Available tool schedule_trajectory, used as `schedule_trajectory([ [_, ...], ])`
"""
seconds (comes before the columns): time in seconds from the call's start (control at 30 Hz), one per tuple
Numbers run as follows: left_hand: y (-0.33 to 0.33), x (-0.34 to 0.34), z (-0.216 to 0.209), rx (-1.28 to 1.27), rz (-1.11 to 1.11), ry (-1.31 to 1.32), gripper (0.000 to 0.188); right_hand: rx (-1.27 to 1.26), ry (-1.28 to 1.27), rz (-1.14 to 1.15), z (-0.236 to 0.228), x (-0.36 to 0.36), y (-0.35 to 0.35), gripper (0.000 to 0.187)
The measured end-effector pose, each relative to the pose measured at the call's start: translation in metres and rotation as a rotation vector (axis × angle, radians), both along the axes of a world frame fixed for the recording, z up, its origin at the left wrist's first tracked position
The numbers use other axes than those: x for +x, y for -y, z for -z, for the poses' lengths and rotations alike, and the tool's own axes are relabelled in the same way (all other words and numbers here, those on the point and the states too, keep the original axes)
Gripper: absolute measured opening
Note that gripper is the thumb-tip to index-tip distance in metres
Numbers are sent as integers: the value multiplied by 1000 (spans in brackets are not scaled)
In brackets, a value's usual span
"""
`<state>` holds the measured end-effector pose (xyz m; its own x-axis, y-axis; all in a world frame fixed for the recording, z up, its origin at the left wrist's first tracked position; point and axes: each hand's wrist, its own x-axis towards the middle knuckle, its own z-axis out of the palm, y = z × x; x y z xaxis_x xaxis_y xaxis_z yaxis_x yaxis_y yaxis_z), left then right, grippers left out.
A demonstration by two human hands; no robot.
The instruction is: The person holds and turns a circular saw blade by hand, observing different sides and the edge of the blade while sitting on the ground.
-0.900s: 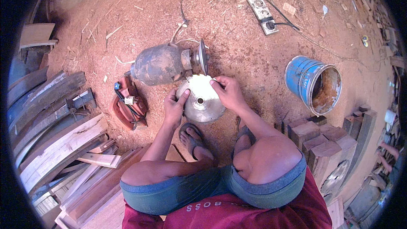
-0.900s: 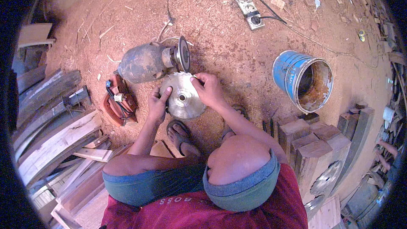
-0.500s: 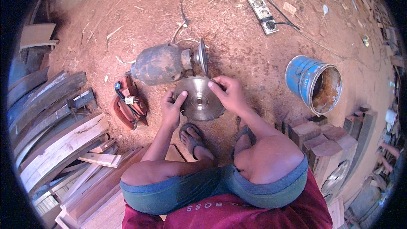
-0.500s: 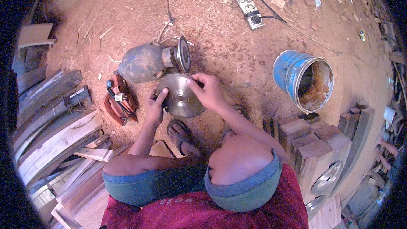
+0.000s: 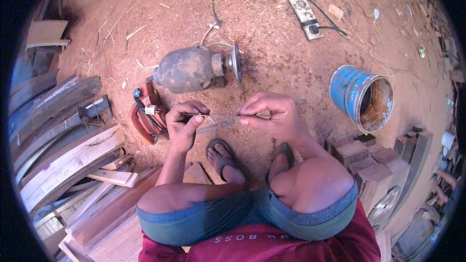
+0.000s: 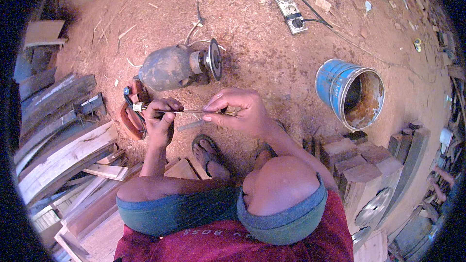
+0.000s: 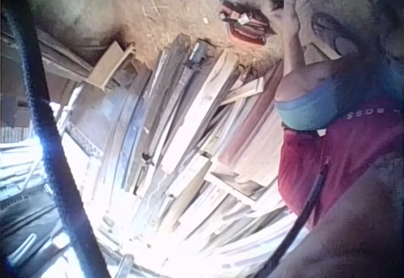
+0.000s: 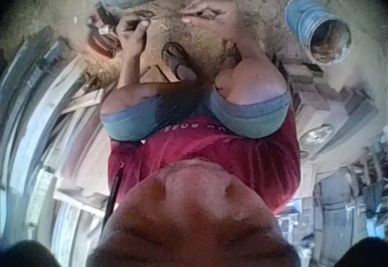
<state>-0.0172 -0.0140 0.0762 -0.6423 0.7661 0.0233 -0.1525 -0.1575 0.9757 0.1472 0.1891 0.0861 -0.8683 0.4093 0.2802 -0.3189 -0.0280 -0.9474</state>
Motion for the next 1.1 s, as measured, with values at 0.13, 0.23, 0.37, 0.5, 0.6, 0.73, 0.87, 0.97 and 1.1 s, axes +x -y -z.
schedule_trajectory([
  [0.13, -1, 1, -4, 13, 12, -15, 17, 27, -27, -4, -9, 2, -3, 16],
  [0.23, 0, 1, -5, 36, 10, -34, 19, 60, -49, 9, -12, 2, -2, 17],
  [0.37, 1, 2, -7, 53, 17, -53, 20, 68, -51, 20, -13, 3, -1, 17],
  [0.5, 0, 3, -9, 40, 3, -64, 20, 46, -55, 39, -10, 4, 1, 17],
  [0.6, -1, 2, -14, 47, 1, -125, 20, 41, -70, 37, -10, 3, 0, 16],
  [0.73, 0, 1, -16, 42, -5, -198, 21, 32, -75, 24, -7, 4, 0, 15],
  [0.87, 0, 1, -19, 38, -12, -216, 20, -2, -57, 20, -7, 4, 1, 14],
  [0.97, 0, 0, -21, 39, -12, -220, 19, -35, -43, 22, -7, 4, 3, 13],
  [1.1, 0, 5, -18, -134, -88, -177, 18, -80, 106, 70, -1, 7, 5, 12],
])
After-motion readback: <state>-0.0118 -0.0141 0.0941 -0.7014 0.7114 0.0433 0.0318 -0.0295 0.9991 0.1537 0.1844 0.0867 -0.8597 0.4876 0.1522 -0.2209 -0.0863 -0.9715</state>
